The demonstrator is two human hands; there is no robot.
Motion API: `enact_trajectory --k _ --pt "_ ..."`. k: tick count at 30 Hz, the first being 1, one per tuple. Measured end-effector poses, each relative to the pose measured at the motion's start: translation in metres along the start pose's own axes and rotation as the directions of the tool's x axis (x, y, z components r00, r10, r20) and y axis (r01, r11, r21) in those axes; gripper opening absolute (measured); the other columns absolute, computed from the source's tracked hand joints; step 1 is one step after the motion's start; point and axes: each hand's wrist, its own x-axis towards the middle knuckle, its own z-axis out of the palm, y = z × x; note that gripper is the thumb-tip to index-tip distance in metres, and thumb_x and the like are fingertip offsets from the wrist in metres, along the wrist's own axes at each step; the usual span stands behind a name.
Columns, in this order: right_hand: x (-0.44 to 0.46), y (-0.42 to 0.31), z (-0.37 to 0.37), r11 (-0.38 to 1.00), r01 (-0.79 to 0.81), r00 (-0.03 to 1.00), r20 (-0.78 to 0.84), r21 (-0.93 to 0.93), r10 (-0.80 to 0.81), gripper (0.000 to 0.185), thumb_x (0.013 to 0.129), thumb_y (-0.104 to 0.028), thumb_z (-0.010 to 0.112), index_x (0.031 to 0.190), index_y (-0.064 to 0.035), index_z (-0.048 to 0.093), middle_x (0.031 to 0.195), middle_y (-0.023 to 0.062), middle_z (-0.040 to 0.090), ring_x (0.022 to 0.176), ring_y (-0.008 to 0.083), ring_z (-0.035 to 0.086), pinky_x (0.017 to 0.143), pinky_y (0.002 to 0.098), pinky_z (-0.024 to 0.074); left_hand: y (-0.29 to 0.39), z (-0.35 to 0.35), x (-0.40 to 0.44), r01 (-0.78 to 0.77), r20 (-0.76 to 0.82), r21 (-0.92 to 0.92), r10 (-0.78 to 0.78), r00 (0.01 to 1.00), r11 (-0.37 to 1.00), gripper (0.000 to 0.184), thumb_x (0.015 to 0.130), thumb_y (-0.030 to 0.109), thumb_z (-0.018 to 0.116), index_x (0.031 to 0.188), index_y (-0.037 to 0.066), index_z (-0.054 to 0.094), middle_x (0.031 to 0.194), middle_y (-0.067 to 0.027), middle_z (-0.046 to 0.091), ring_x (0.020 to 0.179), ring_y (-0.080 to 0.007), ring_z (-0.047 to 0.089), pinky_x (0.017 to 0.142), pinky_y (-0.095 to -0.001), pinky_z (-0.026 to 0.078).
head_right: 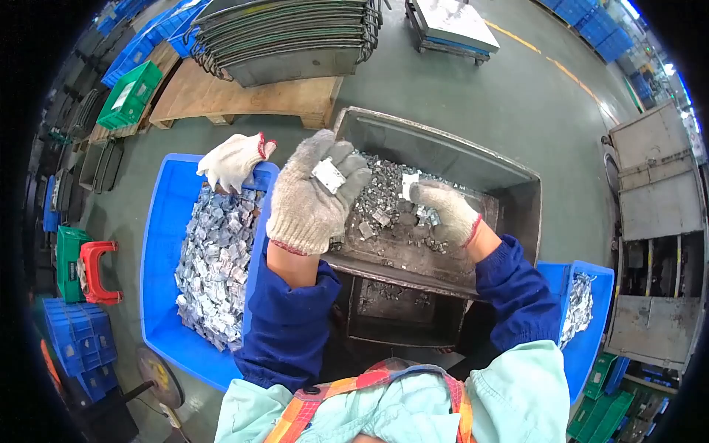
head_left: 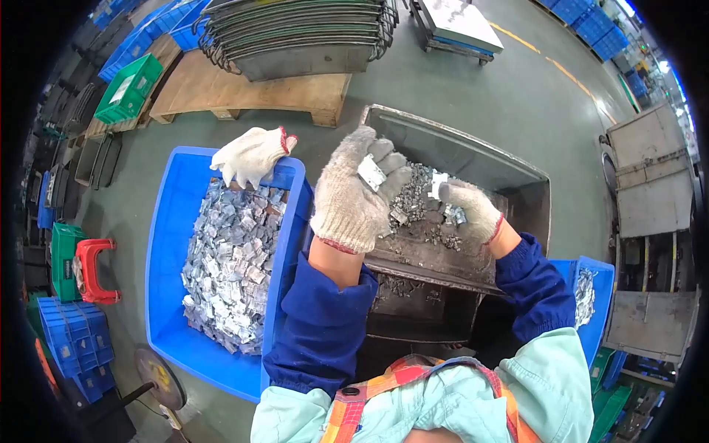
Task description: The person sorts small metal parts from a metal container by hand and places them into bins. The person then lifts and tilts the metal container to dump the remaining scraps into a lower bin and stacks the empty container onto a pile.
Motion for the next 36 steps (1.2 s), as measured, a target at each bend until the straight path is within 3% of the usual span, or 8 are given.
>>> enact_trajectory --k 8,10,12,13,18,22,28,36 --pt "-0.025 -0.063 0.052 0.971 0.104 0.994 0.032 -0.214 -0.1 0.048 0.092 -0.028 0.07 0.129 0.0031 0.061 0.11 0.01 0.068 0.088 0.0182 0.07 0.065 0.0344 0.0603 -0.023 0.012 -0.002 0.093 -0.31 0.472 0.066 0.948 0.877 0.027 0.097 0.021 0.068 0.118 0.005 0.065 0.111 -0.0111 0.065 0.103 -0.0308 0.066 0.09 -0.0481 0.055" --pt "-0.022 -0.063 0.059 0.908 0.241 0.971 0.093 -0.342 -0.222 0.042 0.093 -0.026 0.069 0.124 0.0035 0.065 0.114 0.0107 0.069 0.095 0.0159 0.068 0.076 0.0312 0.0577 -0.03 -0.011 -0.002 -0.166 0.093 0.849 0.167 0.982 0.502 0.032 0.095 0.025 0.071 0.119 0.006 0.066 0.114 -0.0106 0.065 0.103 -0.0304 0.066 0.088 -0.0465 0.055" --pt "-0.016 -0.068 0.052 0.328 0.668 0.728 0.493 -0.668 -0.477 0.041 0.094 -0.024 0.068 0.124 0.003 0.066 0.115 0.01 0.069 0.099 0.0149 0.067 0.082 0.0309 0.0558 -0.035 -0.01 -0.003 -0.17 0.103 0.858 0.164 0.981 0.484 0.035 0.093 0.029 0.074 0.12 0.007 0.067 0.113 -0.0086 0.067 0.099 -0.0252 0.066 0.083 -0.0403 0.055" --pt "-0.018 -0.065 0.054 0.705 0.433 0.9 0.309 -0.561 -0.307 0.041 0.093 -0.024 0.067 0.125 0.0027 0.066 0.119 0.0108 0.068 0.103 0.0156 0.066 0.086 0.0322 0.0545 -0.038 -0.01 -0.003 -0.173 0.107 0.863 0.162 0.981 0.475 0.037 0.092 0.03 0.076 0.12 0.008 0.068 0.113 -0.0075 0.068 0.097 -0.0226 0.066 0.081 -0.0373 0.054" --pt "-0.017 -0.049 0.063 0.904 0.207 0.977 0.032 -0.374 -0.21 0.05 0.091 -0.026 0.067 0.134 -0.0006 0.062 0.126 0.0145 0.069 0.11 0.0204 0.066 0.096 0.0329 0.0514 -0.026 0.016 -0.005 -0.037 -0.27 0.639 0.27 0.924 0.768 0.024 0.096 0.027 0.07 0.113 0.011 0.065 0.1 -0.0038 0.065 0.092 -0.0173 0.063 0.073 -0.0327 0.055" --pt "0.023 0.001 0.028 0.218 0.035 0.993 0.009 -0.975 -0.119 0.05 0.091 -0.028 0.064 0.138 -0.0103 0.061 0.125 0.0187 0.069 0.115 0.0292 0.066 0.101 0.0369 0.0513 -0.01 0.01 -0.002 -0.108 -0.282 0.217 0.169 0.945 0.97 0.017 0.098 0.022 0.067 0.106 0.009 0.061 0.093 -0.0066 0.062 0.086 -0.0227 0.064 0.067 -0.0336 0.058" --pt "0.08 0.077 0.021 -0.369 0.053 0.998 0.061 -0.928 -0.008 0.031 0.097 -0.015 0.049 0.124 -0.0005 0.058 0.107 0.0242 0.072 0.096 0.0393 0.073 0.076 0.05 0.0595 -0.006 0.0 -0.003 -0.192 -0.144 0.178 0.218 0.965 0.965 0.02 0.099 0.018 0.065 0.116 0.01 0.056 0.099 -0.0111 0.062 0.086 -0.0278 0.067 0.07 -0.0375 0.062" --pt "0.102 0.083 0.021 -0.312 0.03 0.991 0.069 -0.949 -0.114 0.033 0.094 -0.02 0.053 0.121 -0.0046 0.064 0.105 0.0246 0.071 0.099 0.0413 0.071 0.08 0.049 0.0583 0.002 -0.003 -0.002 -0.132 -0.256 0.103 0.154 0.954 0.986 0.026 0.1 0.018 0.064 0.106 -0.007 0.058 0.097 -0.0162 0.063 0.086 -0.0281 0.066 0.071 -0.0349 0.064"
